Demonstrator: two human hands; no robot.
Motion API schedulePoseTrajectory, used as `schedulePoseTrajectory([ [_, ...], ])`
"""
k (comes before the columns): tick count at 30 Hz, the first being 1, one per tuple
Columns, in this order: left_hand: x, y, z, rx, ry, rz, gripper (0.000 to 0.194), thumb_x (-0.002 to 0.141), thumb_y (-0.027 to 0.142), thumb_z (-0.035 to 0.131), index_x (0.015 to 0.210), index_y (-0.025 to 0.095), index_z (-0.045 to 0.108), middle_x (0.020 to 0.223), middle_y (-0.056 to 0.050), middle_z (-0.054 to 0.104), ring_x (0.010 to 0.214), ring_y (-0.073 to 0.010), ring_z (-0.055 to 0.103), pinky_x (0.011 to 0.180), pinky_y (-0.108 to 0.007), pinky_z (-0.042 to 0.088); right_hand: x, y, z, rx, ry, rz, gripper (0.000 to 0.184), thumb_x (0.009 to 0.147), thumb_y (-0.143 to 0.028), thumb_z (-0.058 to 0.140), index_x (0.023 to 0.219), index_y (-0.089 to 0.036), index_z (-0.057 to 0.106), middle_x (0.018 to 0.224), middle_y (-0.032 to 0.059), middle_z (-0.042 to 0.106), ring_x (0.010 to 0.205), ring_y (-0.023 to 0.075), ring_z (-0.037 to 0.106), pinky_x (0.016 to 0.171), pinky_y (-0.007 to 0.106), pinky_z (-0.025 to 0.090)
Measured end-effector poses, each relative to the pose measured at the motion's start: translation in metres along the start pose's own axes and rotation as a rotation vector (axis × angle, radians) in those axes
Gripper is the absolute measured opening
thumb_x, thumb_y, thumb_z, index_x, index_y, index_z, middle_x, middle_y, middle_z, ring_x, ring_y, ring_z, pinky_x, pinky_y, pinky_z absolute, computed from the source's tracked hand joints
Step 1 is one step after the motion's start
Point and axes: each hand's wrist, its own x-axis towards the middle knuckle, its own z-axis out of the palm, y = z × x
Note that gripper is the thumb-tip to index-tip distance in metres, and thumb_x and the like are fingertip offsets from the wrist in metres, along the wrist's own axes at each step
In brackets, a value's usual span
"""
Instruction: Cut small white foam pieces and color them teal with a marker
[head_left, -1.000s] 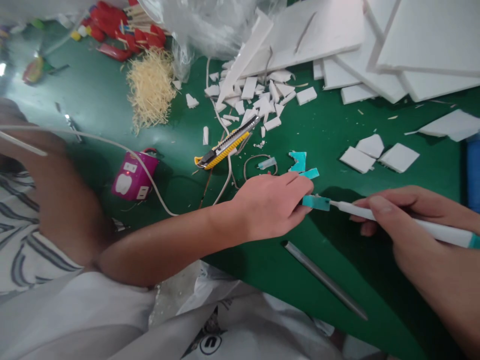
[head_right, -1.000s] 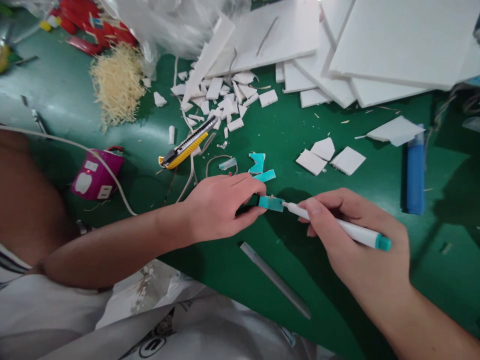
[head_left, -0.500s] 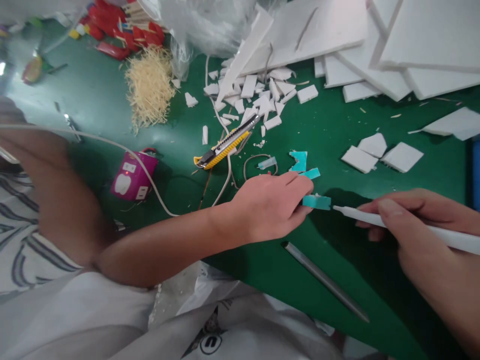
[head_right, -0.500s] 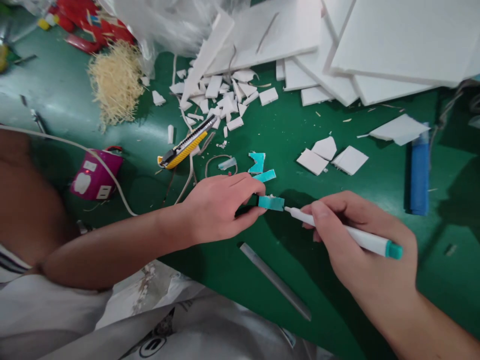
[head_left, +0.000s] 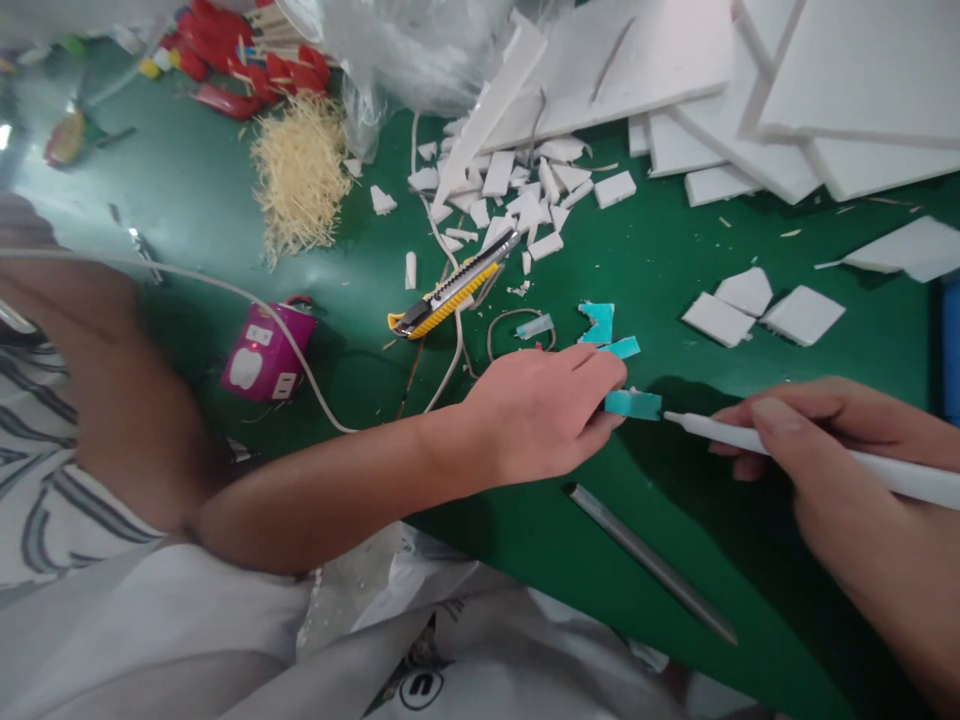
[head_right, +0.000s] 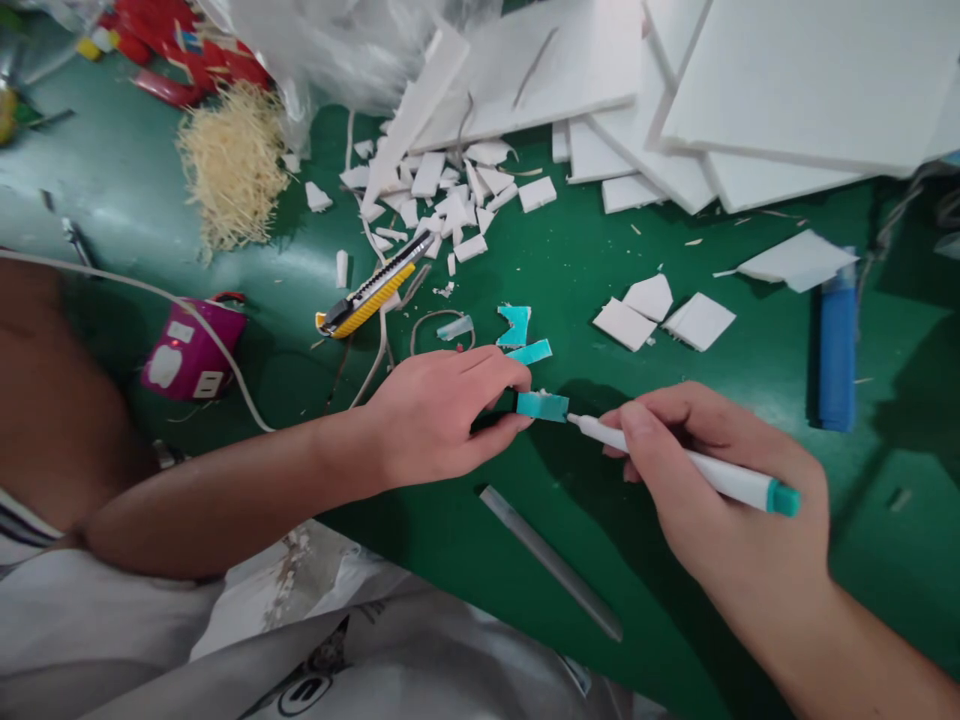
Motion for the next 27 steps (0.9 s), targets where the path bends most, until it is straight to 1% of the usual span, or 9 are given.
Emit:
schedulePoseTrajectory([
  [2,0.000,0.000,0.000,-0.006,0.002,0.005,0.019,0.096,0.034,0.050,0.103,0.019,0.059,0.082,0.000,0.064,0.069,-0.0158,0.060,0.060,-0.028,0.040,-0.002,-0.010,0.004,0.074,-0.033,0.018,0.020,0.074,-0.034,0.061,0.056,-0.030,0.068,0.058,0.0019,0.066,0.048,0.0168,0.054,0.040,0.030,0.035],
  [4,0.000,0.000,0.000,-0.004,0.013,0.009,0.019,0.096,0.034,0.050,0.103,0.019,0.059,0.081,0.000,0.064,0.069,-0.0158,0.060,0.060,-0.028,0.040,-0.002,-0.014,0.004,0.116,-0.021,0.044,0.020,0.073,-0.029,0.060,0.054,-0.030,0.068,0.057,0.0008,0.065,0.047,0.0155,0.053,0.039,0.029,0.032],
  [8,0.000,0.000,0.001,0.004,0.031,0.016,0.018,0.096,0.033,0.049,0.100,0.019,0.059,0.080,0.001,0.063,0.070,-0.0158,0.061,0.060,-0.028,0.041,-0.002,-0.013,0.004,0.164,0.019,0.087,0.017,0.075,-0.029,0.062,0.060,-0.030,0.069,0.056,0.0007,0.065,0.046,0.0156,0.055,0.037,0.030,0.031],
  [10,0.000,-0.001,0.001,0.007,0.032,0.020,0.018,0.097,0.033,0.049,0.100,0.019,0.059,0.079,0.001,0.063,0.069,-0.0154,0.061,0.059,-0.028,0.041,-0.001,-0.014,0.005,0.172,0.027,0.056,0.015,0.076,-0.029,0.063,0.063,-0.030,0.070,0.057,0.0004,0.064,0.048,0.0151,0.055,0.038,0.030,0.031],
  [13,0.000,-0.001,0.002,0.008,0.041,0.021,0.018,0.097,0.033,0.049,0.100,0.019,0.060,0.078,0.001,0.062,0.068,-0.0154,0.060,0.059,-0.028,0.040,0.000,-0.018,0.007,0.202,0.029,0.022,0.014,0.077,-0.027,0.063,0.065,-0.031,0.070,0.058,-0.0010,0.064,0.049,0.0137,0.053,0.044,0.029,0.037],
  [15,0.000,-0.001,0.002,0.007,0.043,0.020,0.017,0.096,0.033,0.050,0.100,0.019,0.060,0.078,0.001,0.062,0.069,-0.0154,0.060,0.059,-0.028,0.040,0.001,-0.020,0.007,0.216,0.024,0.017,0.015,0.077,-0.027,0.063,0.064,-0.030,0.070,0.058,-0.0017,0.063,0.048,0.0127,0.051,0.047,0.029,0.040],
  [18,-0.001,-0.002,0.003,0.005,0.044,0.022,0.017,0.096,0.033,0.050,0.099,0.019,0.059,0.079,0.001,0.063,0.070,-0.0152,0.060,0.059,-0.028,0.040,0.002,-0.019,0.007,0.225,0.014,0.012,0.013,0.076,-0.028,0.064,0.064,-0.030,0.070,0.056,-0.0021,0.063,0.046,0.0117,0.050,0.045,0.029,0.039],
  [23,-0.002,-0.002,0.004,0.010,0.077,0.037,0.017,0.097,0.033,0.048,0.098,0.019,0.059,0.077,0.002,0.062,0.067,-0.0149,0.060,0.058,-0.028,0.041,0.002,-0.017,0.009,0.185,0.029,0.000,0.013,0.076,-0.029,0.063,0.066,-0.028,0.071,0.056,-0.0009,0.063,0.050,0.0138,0.055,0.050,0.029,0.045],
  [27,-0.001,-0.002,0.004,0.013,0.073,0.033,0.017,0.097,0.033,0.048,0.098,0.019,0.059,0.078,0.002,0.063,0.069,-0.0153,0.061,0.058,-0.028,0.041,0.001,-0.017,0.008,0.148,0.002,0.021,0.019,0.076,-0.026,0.061,0.059,-0.027,0.068,0.055,-0.0010,0.063,0.048,0.0130,0.053,0.047,0.028,0.042],
])
